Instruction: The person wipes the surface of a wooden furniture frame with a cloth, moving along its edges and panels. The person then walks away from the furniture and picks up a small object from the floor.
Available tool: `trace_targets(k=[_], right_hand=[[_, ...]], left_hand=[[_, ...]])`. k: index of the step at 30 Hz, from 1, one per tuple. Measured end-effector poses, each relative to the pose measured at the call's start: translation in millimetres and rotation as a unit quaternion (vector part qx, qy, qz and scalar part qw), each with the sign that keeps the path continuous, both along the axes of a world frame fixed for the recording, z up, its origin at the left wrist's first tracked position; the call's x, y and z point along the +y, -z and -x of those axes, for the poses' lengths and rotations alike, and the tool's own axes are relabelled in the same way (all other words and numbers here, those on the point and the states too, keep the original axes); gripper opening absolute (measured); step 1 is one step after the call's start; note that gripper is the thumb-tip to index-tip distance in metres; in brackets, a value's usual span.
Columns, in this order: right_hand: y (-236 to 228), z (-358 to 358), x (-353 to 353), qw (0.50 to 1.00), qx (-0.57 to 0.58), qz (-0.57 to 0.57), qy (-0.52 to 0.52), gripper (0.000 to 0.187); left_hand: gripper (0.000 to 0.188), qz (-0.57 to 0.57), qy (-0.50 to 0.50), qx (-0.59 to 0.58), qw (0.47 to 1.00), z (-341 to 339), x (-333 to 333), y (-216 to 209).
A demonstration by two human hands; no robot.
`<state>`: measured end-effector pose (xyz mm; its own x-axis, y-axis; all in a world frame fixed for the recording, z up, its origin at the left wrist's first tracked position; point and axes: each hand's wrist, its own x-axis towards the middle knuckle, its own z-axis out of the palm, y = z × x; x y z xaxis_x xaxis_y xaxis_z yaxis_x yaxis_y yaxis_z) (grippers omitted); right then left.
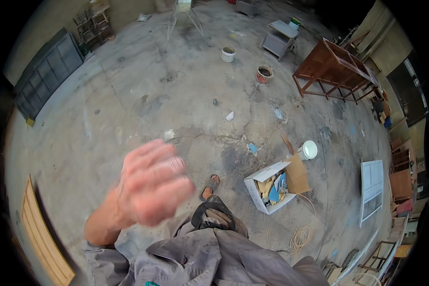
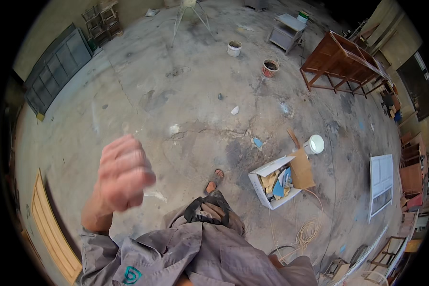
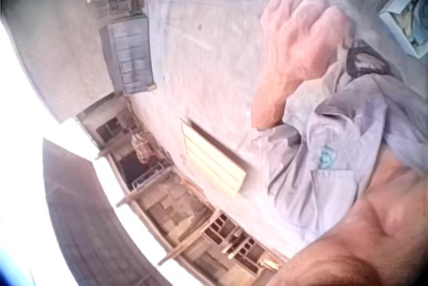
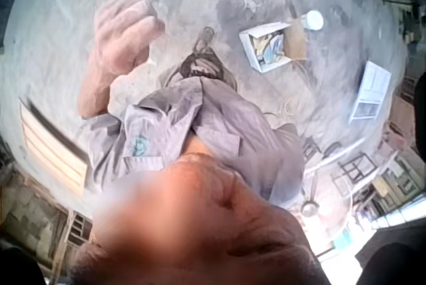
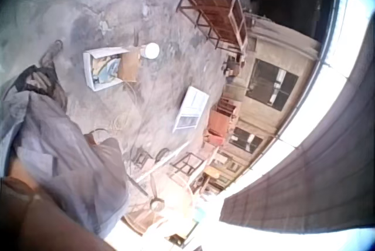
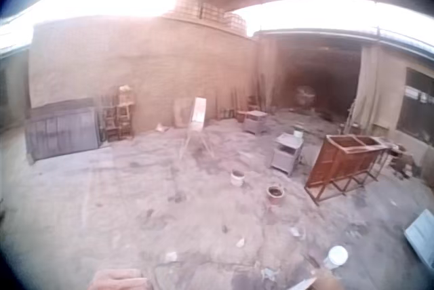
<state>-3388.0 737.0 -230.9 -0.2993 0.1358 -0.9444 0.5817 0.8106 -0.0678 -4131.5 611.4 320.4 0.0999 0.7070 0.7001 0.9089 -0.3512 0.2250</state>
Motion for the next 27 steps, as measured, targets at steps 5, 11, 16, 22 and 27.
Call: trace_targets(k=[5, 11, 16, 22, 27], right_hand=[[21, 204, 205, 0.951, 0.223, -0.194, 0.085, 0.024], [-182, 648, 465, 0.832, 0.427, -0.151, 0.32, 0.034], [-191, 759, 626, 0.764, 0.546, -0.164, 0.301, 0.035], [36, 490, 673, 0.819, 0.379, -0.357, 0.24, 0.028], [47, 443, 579, 0.938, -0.024, -0.123, 0.323, 0.024]], left_hand=[[0.02, -0.017, 0.079, -0.002, 0.997, 35, 94, -69], [0.037, -0.017, 0.031, 0.05, 0.998, 144, 229, -87], [0.034, -0.103, 0.045, 0.068, 0.991, 228, 352, -61], [0.011, -0.176, 0.172, -0.088, 0.965, 349, 529, -53], [0.013, -0.282, 0.277, -0.298, 0.869, 364, 698, -32]])
